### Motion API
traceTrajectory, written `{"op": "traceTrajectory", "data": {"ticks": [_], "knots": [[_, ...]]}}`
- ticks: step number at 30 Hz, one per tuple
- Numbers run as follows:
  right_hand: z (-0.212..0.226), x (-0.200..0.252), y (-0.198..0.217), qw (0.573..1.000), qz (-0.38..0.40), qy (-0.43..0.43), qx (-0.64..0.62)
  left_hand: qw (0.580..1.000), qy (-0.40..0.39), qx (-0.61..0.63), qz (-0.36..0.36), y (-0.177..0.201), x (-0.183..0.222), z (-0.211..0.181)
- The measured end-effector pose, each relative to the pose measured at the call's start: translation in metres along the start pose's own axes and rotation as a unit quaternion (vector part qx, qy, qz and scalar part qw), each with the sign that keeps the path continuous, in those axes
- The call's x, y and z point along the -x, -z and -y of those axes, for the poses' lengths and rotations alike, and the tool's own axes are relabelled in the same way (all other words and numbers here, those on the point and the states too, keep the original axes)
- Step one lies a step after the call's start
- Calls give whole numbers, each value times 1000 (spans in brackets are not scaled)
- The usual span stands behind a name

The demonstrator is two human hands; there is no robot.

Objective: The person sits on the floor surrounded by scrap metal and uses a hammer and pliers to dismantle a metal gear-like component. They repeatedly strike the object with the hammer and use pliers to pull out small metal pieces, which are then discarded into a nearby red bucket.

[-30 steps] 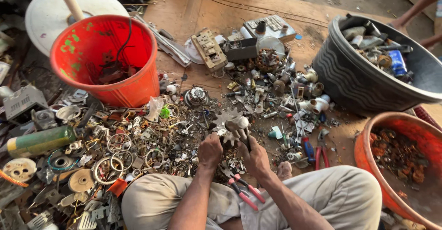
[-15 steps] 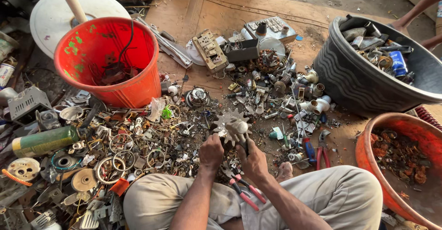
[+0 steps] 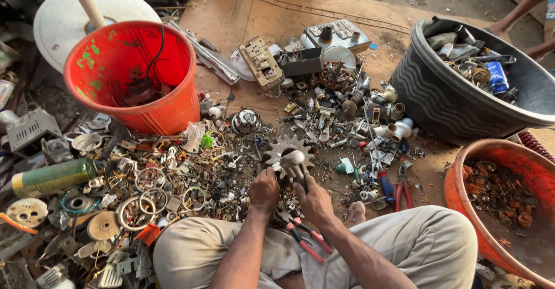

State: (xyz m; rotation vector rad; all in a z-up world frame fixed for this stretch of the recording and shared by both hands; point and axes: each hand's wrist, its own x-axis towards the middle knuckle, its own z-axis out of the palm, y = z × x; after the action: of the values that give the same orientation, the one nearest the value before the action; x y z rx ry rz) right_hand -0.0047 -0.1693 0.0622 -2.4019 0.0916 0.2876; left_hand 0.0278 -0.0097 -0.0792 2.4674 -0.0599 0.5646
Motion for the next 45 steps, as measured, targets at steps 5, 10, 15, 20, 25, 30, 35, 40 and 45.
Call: {"op": "traceTrajectory", "data": {"ticks": [5,10,15,20,25,30,35,40,45], "knots": [[9,0,15,999,8,-3,-36,999,11,-28,42,9,-9,-8],[14,8,11,994,-50,31,-93,999,4,-39,32,19,-10,-14],[0,-7,7,999,32,7,17,1000,2,2,-14,14,-9,-7],[6,1,12,998,-4,-16,-55,999,18,-20,33,-4,-3,2],[17,3,20,994,-26,23,-106,991,104,16,79,-2,-8,0],[8,1,9,987,17,-70,-147,962,237,127,-36,7,-19,3],[1,3,8,994,0,-23,-104,850,420,314,-57,40,-37,-10],[4,-5,-3,997,52,-48,-18,773,451,426,-133,55,-44,-14],[1,-24,-1,995,48,24,-84,844,375,333,-192,61,-46,-9]]}}
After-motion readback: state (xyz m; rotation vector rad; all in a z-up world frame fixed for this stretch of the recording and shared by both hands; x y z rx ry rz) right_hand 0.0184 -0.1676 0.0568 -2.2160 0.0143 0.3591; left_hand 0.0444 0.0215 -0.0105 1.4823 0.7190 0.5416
